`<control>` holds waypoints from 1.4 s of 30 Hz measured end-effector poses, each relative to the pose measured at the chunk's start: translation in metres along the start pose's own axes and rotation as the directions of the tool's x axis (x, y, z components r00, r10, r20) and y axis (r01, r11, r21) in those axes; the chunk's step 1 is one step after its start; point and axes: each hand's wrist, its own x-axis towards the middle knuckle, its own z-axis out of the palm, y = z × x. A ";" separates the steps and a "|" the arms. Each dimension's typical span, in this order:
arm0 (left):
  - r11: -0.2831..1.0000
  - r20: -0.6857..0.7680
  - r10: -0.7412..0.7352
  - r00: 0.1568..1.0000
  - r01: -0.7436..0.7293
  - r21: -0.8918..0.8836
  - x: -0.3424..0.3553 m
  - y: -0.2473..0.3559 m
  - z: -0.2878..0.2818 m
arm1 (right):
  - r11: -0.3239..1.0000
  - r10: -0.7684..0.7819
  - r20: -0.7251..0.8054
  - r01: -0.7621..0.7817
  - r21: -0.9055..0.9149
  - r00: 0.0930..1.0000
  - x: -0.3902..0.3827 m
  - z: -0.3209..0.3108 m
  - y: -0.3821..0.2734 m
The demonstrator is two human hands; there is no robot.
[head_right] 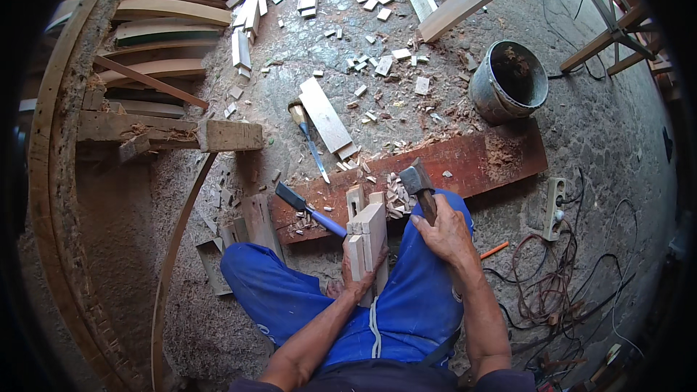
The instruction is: The person sits on the floor and uses a chisel and mallet to carve and shape a wooden plank. They repeatedly strike the chisel to remove wood shavings and refine the plank's edges.
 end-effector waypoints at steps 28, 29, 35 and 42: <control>0.994 0.083 -0.015 0.996 0.006 0.107 -0.003 -0.045 0.017 | 0.997 0.069 0.087 -0.070 0.012 0.994 0.015 0.001 -0.006; 0.994 0.079 -0.020 0.997 0.011 0.108 -0.003 -0.044 0.016 | 0.999 0.039 0.071 -0.041 0.026 0.997 0.016 0.003 -0.001; 0.994 0.088 -0.105 0.991 0.108 -0.030 -0.006 -0.049 0.020 | 0.999 0.041 0.086 -0.043 0.015 0.995 0.017 -0.001 -0.002; 0.990 0.070 -0.138 0.988 0.137 0.019 0.001 -0.002 0.002 | 0.995 0.086 0.121 -0.091 0.035 0.989 0.021 -0.001 0.002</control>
